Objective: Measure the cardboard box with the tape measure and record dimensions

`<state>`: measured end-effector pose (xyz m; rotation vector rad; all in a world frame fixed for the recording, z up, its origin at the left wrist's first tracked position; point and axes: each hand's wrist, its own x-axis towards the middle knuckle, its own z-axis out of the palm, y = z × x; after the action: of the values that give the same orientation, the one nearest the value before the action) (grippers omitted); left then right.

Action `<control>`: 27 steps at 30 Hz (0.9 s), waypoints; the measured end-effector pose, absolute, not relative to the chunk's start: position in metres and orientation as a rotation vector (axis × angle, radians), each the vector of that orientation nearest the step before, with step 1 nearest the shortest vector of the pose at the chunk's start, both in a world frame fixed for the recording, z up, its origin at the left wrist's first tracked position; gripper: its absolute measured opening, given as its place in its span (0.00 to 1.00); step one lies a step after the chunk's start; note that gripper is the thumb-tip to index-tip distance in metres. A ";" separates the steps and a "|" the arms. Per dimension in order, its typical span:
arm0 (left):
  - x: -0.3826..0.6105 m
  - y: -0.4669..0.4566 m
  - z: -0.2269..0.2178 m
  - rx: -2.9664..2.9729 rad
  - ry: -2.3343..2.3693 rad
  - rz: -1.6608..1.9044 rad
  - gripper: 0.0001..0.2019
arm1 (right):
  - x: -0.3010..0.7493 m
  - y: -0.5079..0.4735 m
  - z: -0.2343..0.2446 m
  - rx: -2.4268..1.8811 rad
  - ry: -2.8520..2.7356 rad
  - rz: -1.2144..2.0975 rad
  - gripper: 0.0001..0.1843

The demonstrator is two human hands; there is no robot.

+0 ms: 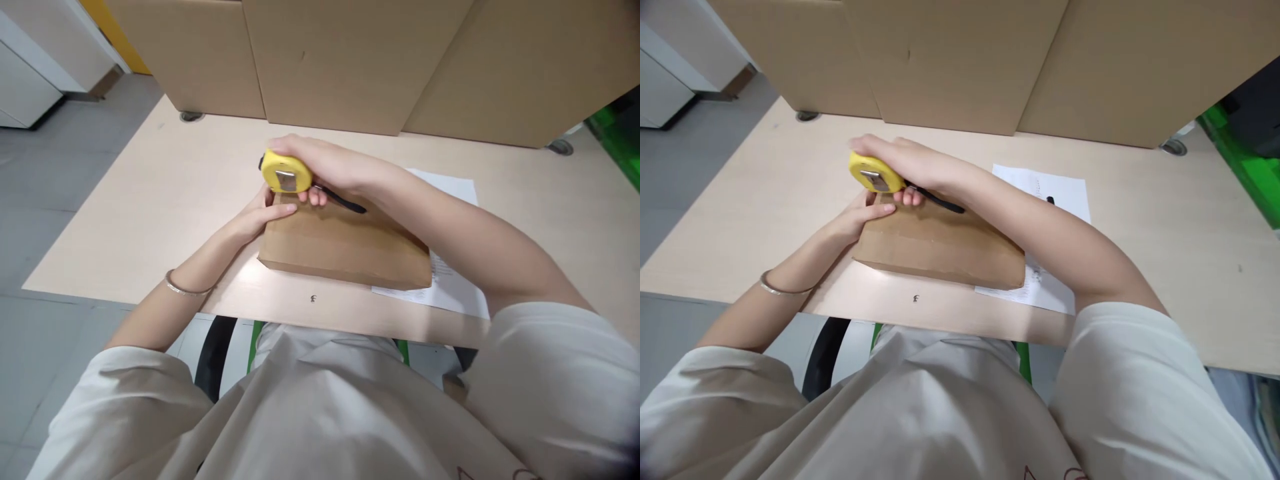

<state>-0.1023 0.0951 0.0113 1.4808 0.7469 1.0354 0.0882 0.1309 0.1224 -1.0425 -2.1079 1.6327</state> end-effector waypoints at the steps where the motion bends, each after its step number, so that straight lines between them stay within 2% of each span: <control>1: -0.101 0.095 0.014 1.501 0.701 1.025 0.21 | 0.077 0.136 0.120 -1.091 -2.162 1.599 0.30; 4: -0.100 0.093 0.018 1.474 0.724 1.011 0.23 | 0.069 0.143 0.120 -1.195 -2.249 1.513 0.28; 10: -0.107 0.090 0.012 1.293 0.941 0.992 0.38 | 0.124 0.134 0.128 -1.312 -2.176 1.474 0.29; 16: -0.098 0.095 0.010 1.189 0.994 1.081 0.30 | 0.145 0.135 0.109 -1.248 -2.002 1.507 0.29; 20: -0.098 0.096 0.011 1.269 1.053 1.109 0.26 | 0.142 0.133 0.113 -1.193 -2.009 1.534 0.28; 27: -0.100 0.093 0.014 1.208 1.041 1.080 0.27 | 0.232 0.130 0.129 -1.232 -2.055 1.471 0.23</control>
<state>-0.0996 0.0930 0.0139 1.2081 1.0409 1.0801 0.2321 0.1301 0.1286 -1.2316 -2.0546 1.4714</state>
